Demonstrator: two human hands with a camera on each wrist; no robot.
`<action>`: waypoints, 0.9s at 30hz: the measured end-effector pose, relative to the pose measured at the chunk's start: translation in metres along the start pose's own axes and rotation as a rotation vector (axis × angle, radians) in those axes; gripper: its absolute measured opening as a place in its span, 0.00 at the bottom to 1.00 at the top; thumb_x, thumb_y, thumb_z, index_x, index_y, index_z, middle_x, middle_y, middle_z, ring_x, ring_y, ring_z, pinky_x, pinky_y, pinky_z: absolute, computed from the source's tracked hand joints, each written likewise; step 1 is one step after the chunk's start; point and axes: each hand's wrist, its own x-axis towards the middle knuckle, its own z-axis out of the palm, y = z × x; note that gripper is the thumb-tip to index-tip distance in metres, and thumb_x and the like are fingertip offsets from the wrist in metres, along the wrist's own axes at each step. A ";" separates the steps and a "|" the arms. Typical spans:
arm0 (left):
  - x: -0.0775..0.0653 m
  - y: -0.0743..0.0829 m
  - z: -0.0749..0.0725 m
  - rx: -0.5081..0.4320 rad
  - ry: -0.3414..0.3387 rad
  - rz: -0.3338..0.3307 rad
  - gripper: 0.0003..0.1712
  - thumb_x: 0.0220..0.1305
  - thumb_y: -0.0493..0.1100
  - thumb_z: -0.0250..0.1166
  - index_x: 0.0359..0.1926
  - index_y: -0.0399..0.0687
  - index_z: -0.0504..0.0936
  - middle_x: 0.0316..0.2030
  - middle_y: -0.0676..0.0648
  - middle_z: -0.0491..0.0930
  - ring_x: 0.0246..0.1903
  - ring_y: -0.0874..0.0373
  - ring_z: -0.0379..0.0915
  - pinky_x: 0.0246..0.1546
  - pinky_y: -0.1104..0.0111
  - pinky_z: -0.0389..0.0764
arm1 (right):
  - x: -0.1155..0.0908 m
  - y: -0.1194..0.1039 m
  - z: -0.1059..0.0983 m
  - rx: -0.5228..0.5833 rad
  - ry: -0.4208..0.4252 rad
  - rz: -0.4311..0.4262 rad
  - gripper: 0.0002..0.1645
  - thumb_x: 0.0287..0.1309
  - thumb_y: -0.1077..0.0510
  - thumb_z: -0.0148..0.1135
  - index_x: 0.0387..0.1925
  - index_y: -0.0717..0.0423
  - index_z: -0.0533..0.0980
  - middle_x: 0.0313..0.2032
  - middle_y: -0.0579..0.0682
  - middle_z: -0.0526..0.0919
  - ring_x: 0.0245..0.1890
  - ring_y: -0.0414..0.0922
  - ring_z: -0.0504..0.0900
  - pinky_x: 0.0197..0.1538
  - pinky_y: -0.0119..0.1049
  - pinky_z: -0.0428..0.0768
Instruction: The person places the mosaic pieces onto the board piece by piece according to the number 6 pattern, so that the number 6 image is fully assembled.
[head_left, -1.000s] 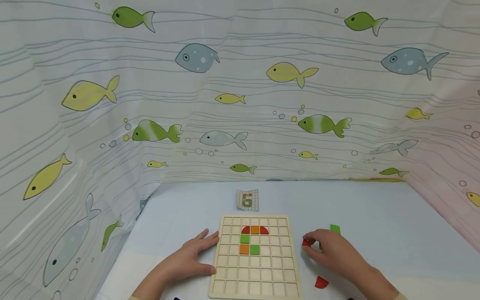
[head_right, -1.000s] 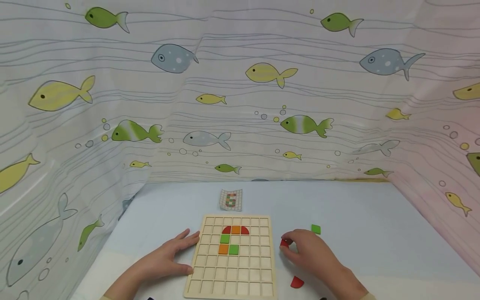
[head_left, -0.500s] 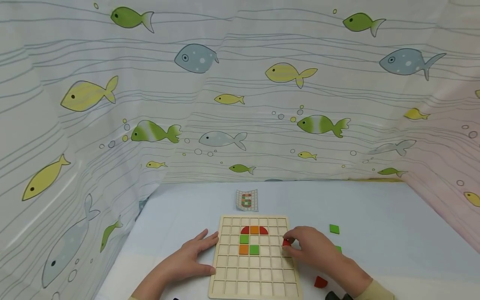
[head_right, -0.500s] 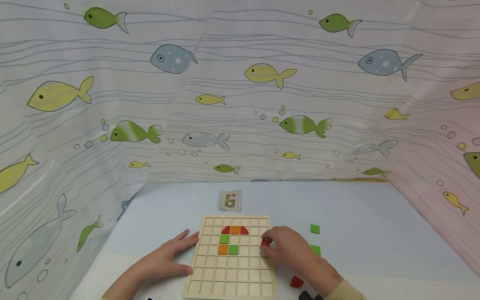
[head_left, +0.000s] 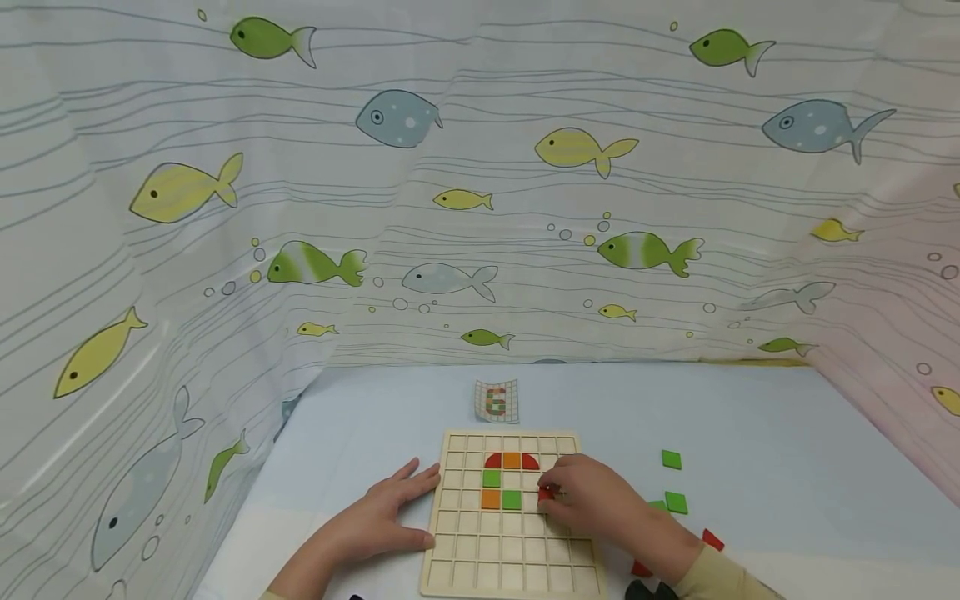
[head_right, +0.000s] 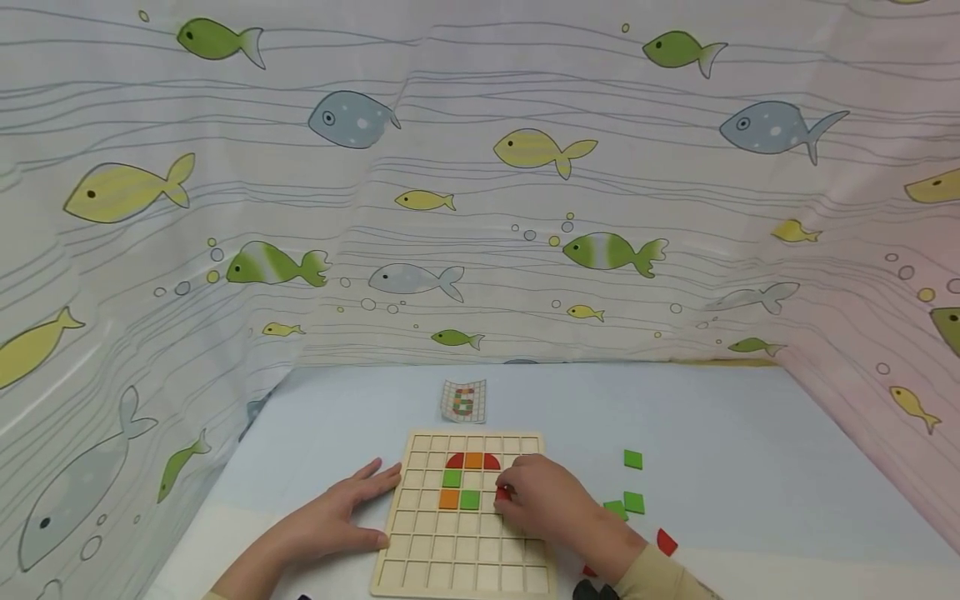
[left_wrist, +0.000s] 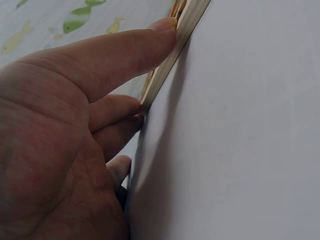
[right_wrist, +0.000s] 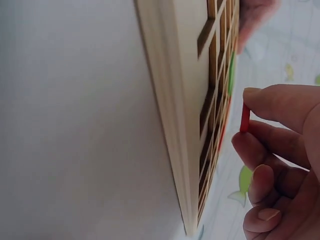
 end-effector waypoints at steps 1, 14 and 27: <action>0.000 0.000 0.000 0.000 -0.002 -0.001 0.52 0.49 0.64 0.74 0.72 0.52 0.67 0.72 0.58 0.60 0.75 0.45 0.40 0.64 0.36 0.50 | 0.001 -0.001 0.001 0.003 -0.003 -0.004 0.09 0.57 0.51 0.71 0.38 0.50 0.86 0.31 0.35 0.77 0.32 0.33 0.70 0.36 0.31 0.75; -0.001 0.000 0.000 0.001 0.008 -0.011 0.52 0.48 0.64 0.74 0.72 0.52 0.67 0.73 0.58 0.60 0.75 0.44 0.39 0.64 0.35 0.49 | 0.012 -0.008 0.009 -0.020 -0.038 -0.078 0.08 0.57 0.53 0.71 0.38 0.49 0.87 0.31 0.35 0.79 0.33 0.32 0.73 0.38 0.32 0.77; -0.001 0.002 0.000 0.006 0.016 -0.004 0.52 0.48 0.63 0.74 0.72 0.52 0.68 0.72 0.57 0.61 0.74 0.42 0.41 0.63 0.34 0.50 | 0.015 -0.011 0.010 -0.005 -0.056 -0.079 0.10 0.56 0.53 0.72 0.39 0.51 0.88 0.30 0.34 0.81 0.31 0.30 0.73 0.35 0.31 0.76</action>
